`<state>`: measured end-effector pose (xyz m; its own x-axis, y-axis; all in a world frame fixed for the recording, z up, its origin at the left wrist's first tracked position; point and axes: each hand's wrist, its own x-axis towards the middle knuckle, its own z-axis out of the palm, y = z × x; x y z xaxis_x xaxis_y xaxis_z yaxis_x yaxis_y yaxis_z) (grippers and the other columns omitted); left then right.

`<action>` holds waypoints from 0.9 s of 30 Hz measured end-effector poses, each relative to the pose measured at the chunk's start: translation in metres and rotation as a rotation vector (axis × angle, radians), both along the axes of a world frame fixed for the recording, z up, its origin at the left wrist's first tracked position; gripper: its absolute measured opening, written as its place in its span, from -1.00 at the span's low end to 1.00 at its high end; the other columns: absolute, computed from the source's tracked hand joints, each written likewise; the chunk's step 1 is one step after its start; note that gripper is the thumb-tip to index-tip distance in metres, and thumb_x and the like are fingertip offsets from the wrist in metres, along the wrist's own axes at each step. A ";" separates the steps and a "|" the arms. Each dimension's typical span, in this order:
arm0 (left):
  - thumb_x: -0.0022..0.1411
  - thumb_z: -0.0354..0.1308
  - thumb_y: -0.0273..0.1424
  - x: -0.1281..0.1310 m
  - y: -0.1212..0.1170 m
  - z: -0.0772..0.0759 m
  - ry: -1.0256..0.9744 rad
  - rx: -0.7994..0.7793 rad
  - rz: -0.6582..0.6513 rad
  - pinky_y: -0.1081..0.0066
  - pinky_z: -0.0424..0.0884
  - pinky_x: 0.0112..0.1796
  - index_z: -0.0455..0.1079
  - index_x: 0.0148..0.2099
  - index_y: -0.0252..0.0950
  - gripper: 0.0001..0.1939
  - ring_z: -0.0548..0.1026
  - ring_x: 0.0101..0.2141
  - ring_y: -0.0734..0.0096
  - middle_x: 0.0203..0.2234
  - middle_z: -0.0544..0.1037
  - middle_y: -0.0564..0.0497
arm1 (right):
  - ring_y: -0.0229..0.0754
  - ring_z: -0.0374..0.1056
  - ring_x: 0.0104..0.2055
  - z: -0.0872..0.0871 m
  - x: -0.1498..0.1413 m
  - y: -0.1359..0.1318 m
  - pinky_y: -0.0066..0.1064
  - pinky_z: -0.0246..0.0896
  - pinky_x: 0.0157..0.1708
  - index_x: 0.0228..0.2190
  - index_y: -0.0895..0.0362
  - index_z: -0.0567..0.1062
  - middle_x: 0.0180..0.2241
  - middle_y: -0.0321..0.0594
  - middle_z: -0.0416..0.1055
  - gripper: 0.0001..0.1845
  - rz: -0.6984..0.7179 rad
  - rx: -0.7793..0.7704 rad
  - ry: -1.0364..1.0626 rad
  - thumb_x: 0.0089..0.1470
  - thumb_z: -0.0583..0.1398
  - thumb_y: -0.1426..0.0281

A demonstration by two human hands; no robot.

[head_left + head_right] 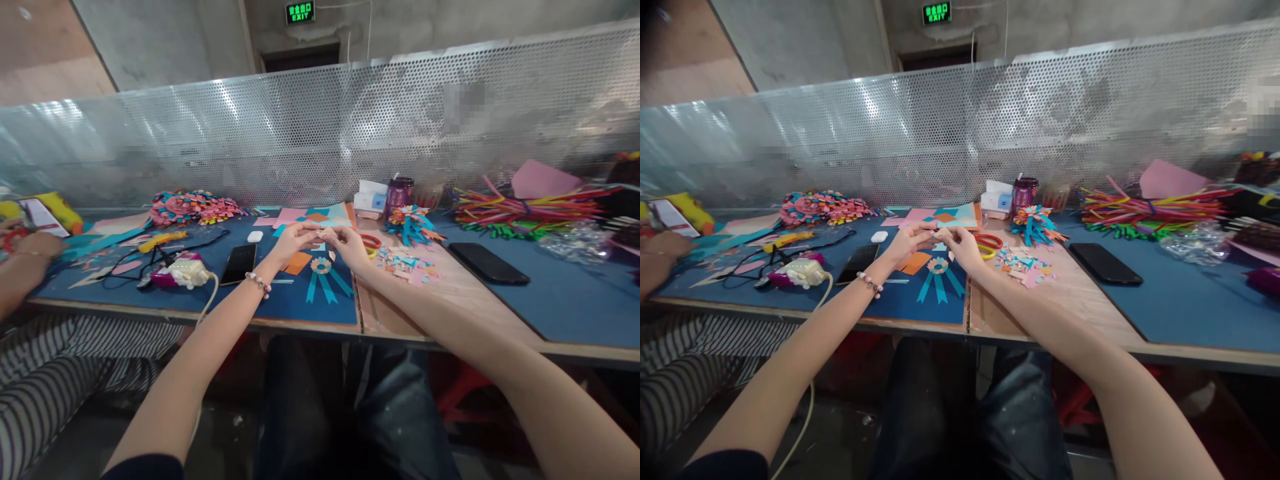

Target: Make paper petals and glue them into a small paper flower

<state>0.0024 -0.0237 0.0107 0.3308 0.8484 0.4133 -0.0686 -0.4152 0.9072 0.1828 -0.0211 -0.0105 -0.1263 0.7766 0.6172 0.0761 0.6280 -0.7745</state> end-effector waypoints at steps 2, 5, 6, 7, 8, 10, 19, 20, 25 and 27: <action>0.09 0.25 -0.25 -0.002 0.001 0.000 0.039 -0.015 0.036 0.31 0.48 -0.25 0.41 -0.08 -0.32 -0.63 0.55 -0.26 0.30 -0.17 0.54 -0.15 | -0.15 0.37 -0.29 0.001 0.003 0.002 -0.30 0.29 -0.27 -0.27 0.14 0.49 -0.30 -0.17 0.50 -0.70 -0.010 0.062 -0.070 0.03 0.21 0.18; 0.07 0.26 -0.26 -0.006 0.005 -0.002 0.112 -0.051 0.060 0.39 0.46 -0.34 0.45 -0.10 -0.32 -0.65 0.54 -0.30 0.33 -0.21 0.55 -0.13 | -0.15 0.37 -0.23 0.005 0.008 0.002 -0.29 0.26 -0.18 -0.28 0.13 0.52 -0.26 -0.17 0.50 -0.76 0.012 0.130 -0.183 0.08 0.16 0.26; 0.08 0.25 -0.26 -0.007 0.006 -0.002 0.129 -0.066 0.054 0.39 0.45 -0.34 0.46 -0.12 -0.32 -0.66 0.54 -0.32 0.34 -0.24 0.55 -0.12 | -0.15 0.37 -0.22 0.006 0.010 0.002 -0.29 0.26 -0.16 -0.28 0.13 0.53 -0.26 -0.17 0.50 -0.77 0.025 0.147 -0.217 0.09 0.15 0.28; 0.08 0.25 -0.25 -0.007 0.007 -0.002 0.143 -0.074 0.046 0.39 0.45 -0.35 0.46 -0.13 -0.33 -0.67 0.54 -0.33 0.34 -0.26 0.56 -0.11 | -0.16 0.37 -0.22 0.007 0.011 0.002 -0.29 0.25 -0.15 -0.29 0.13 0.54 -0.26 -0.17 0.50 -0.78 0.038 0.163 -0.247 0.10 0.14 0.30; 0.09 0.24 -0.25 -0.007 0.008 -0.003 0.158 -0.073 0.036 0.38 0.45 -0.35 0.47 -0.14 -0.33 -0.68 0.54 -0.34 0.34 -0.29 0.56 -0.10 | -0.16 0.37 -0.22 0.009 0.013 0.001 -0.29 0.25 -0.14 -0.29 0.12 0.54 -0.27 -0.17 0.50 -0.78 0.049 0.179 -0.271 0.10 0.14 0.32; 0.08 0.25 -0.24 -0.007 0.008 -0.003 0.190 -0.042 0.022 0.38 0.44 -0.35 0.47 -0.15 -0.34 -0.67 0.54 -0.34 0.33 -0.30 0.56 -0.10 | -0.15 0.37 -0.24 0.010 0.015 0.001 -0.28 0.26 -0.16 -0.28 0.12 0.54 -0.29 -0.18 0.49 -0.79 0.068 0.201 -0.295 0.09 0.15 0.34; 0.07 0.27 -0.19 -0.008 0.007 -0.002 0.195 0.014 -0.027 0.34 0.47 -0.32 0.43 -0.14 -0.34 -0.62 0.53 -0.39 0.36 -0.40 0.55 -0.07 | -0.16 0.35 -0.22 0.005 0.012 0.007 -0.25 0.32 -0.18 0.03 0.08 0.37 -0.16 -0.13 0.40 -0.52 0.040 0.184 -0.309 0.02 0.20 0.40; 0.07 0.26 -0.19 -0.009 0.007 -0.003 0.196 0.017 -0.025 0.34 0.47 -0.31 0.44 -0.17 -0.35 -0.64 0.53 -0.39 0.36 -0.41 0.55 -0.07 | -0.17 0.35 -0.21 0.005 0.012 0.006 -0.25 0.33 -0.18 0.09 0.05 0.32 -0.11 -0.12 0.36 -0.46 0.058 0.201 -0.310 0.03 0.19 0.41; 0.06 0.28 -0.19 -0.012 0.012 -0.005 0.151 -0.036 0.037 0.25 0.50 -0.25 0.41 -0.26 -0.38 -0.66 0.56 -0.39 0.32 -0.42 0.56 -0.07 | -0.05 0.22 0.08 0.005 0.014 0.005 -0.19 0.25 0.02 0.05 -0.01 0.41 0.07 -0.08 0.20 -0.54 0.047 0.392 -0.412 0.08 0.17 0.41; 0.07 0.27 -0.20 -0.012 0.011 -0.004 0.127 -0.072 0.036 0.19 0.50 -0.21 0.39 -0.26 -0.39 -0.66 0.57 -0.37 0.29 -0.39 0.57 -0.10 | -0.03 0.18 0.13 0.004 0.016 0.007 -0.15 0.17 0.10 -0.08 0.02 0.50 0.06 -0.08 0.19 -0.67 0.014 0.466 -0.460 0.08 0.18 0.40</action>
